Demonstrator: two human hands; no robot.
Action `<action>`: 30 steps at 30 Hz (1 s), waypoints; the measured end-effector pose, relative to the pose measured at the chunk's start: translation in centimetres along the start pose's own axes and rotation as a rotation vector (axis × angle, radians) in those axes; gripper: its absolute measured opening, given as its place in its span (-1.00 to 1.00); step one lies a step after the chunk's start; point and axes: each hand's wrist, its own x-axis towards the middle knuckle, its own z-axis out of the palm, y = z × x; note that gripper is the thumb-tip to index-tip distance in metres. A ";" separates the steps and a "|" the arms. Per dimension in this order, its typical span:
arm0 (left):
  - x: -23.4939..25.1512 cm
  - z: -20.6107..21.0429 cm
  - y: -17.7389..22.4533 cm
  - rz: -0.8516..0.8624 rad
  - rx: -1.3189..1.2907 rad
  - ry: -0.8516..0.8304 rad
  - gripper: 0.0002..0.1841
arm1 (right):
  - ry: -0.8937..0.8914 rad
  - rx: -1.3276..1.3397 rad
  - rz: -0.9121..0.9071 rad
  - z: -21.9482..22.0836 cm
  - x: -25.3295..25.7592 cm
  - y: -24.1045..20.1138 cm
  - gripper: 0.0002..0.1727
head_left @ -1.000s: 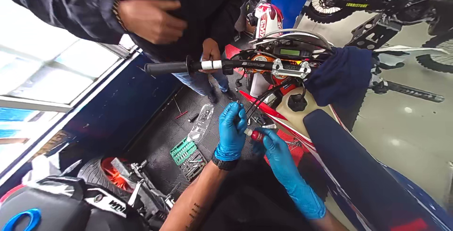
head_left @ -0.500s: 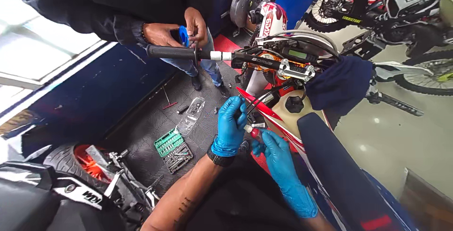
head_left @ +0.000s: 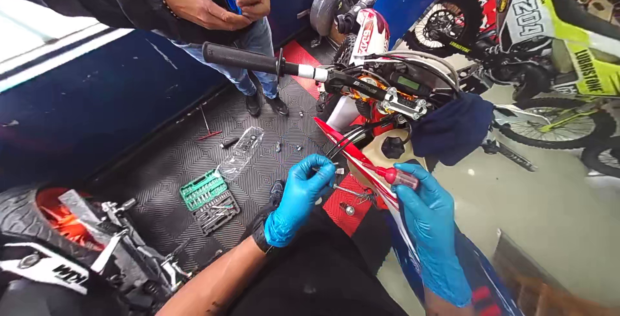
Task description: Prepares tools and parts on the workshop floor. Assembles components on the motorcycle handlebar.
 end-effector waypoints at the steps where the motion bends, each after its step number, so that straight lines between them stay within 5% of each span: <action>1: -0.2 0.1 0.0 0.047 0.042 -0.011 -0.92 | -0.037 -0.044 -0.029 0.1 0.4 -0.7 -0.66; 12: -1.7 -0.8 1.0 0.539 0.414 -0.015 -0.85 | -0.172 -0.311 -0.143 3.9 1.1 -4.8 -0.70; 30: -1.8 -1.6 1.4 0.705 0.582 0.047 -0.82 | -0.195 -0.533 -0.281 5.6 1.0 -5.9 -0.70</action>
